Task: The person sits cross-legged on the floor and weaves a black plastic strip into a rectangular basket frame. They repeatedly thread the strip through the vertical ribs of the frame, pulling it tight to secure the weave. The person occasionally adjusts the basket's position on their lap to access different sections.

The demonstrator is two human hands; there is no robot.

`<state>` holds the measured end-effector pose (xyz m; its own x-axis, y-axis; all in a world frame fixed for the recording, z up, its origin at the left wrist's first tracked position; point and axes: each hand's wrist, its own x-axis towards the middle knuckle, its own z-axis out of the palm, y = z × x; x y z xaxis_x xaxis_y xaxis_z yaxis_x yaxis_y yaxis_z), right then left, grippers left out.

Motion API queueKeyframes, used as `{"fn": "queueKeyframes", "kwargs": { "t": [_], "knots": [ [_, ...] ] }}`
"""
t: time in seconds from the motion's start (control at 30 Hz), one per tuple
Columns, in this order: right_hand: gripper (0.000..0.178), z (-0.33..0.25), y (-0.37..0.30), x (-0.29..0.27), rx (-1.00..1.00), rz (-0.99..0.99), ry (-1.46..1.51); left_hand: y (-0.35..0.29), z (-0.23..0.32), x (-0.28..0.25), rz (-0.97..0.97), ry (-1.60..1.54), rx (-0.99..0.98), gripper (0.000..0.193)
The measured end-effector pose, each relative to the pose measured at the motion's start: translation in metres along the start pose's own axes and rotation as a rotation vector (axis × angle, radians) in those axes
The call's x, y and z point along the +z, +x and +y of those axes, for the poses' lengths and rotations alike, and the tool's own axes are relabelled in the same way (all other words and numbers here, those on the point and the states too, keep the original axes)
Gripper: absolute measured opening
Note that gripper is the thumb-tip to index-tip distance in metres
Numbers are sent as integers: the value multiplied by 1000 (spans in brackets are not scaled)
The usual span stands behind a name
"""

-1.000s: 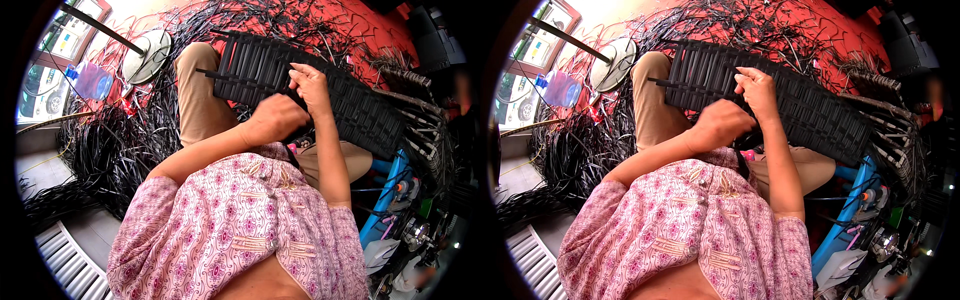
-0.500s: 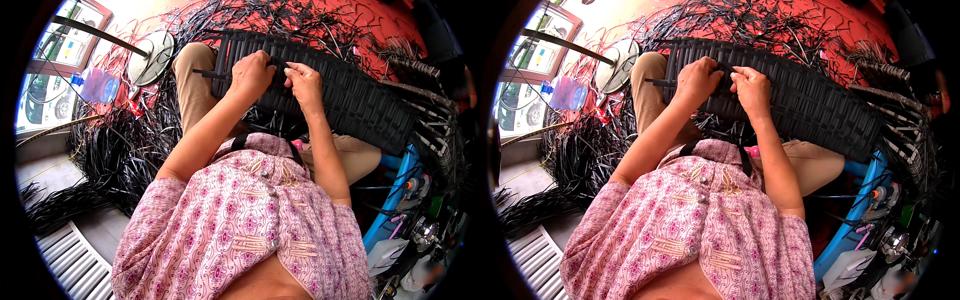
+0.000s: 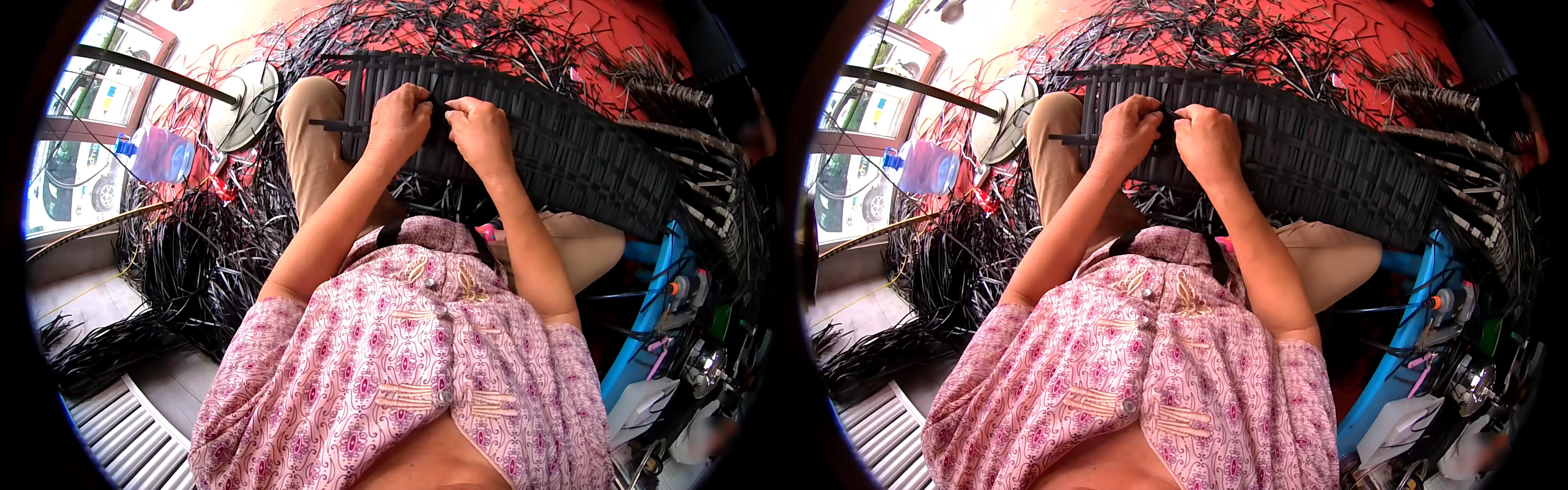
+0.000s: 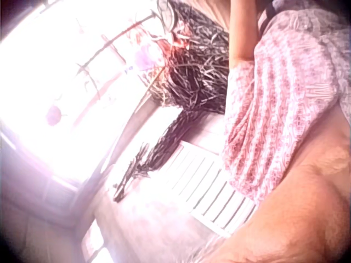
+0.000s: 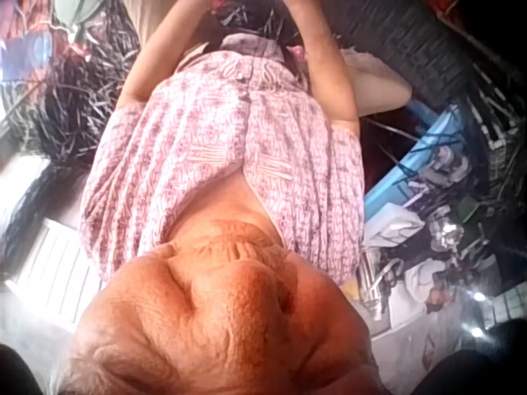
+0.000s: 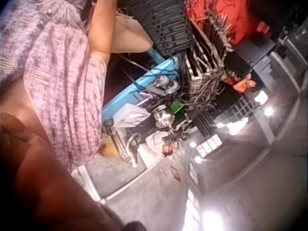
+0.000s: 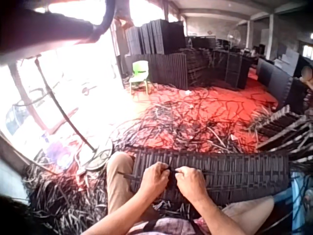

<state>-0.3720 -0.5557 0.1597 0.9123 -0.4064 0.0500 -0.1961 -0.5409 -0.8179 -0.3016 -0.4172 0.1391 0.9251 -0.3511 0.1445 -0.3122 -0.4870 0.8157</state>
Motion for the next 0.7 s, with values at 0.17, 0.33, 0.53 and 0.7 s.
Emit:
{"fn": "queueKeyframes", "kwargs": {
  "t": [0.17,0.33,0.53,0.7],
  "knots": [
    [21,3,10,-3,13,-104,-5,-1,8,-10,-52,32,29,26],
    [19,2,19,-3,53,-168,-15,8,21,-30,-171,456,232,28],
    [31,-21,8,-11,-20,-153,-219,31,5,-55,-356,246,226,21],
    [35,-44,-3,-23,-146,-77,-392,22,-14,-84,-248,118,42,20]
  ]
}}
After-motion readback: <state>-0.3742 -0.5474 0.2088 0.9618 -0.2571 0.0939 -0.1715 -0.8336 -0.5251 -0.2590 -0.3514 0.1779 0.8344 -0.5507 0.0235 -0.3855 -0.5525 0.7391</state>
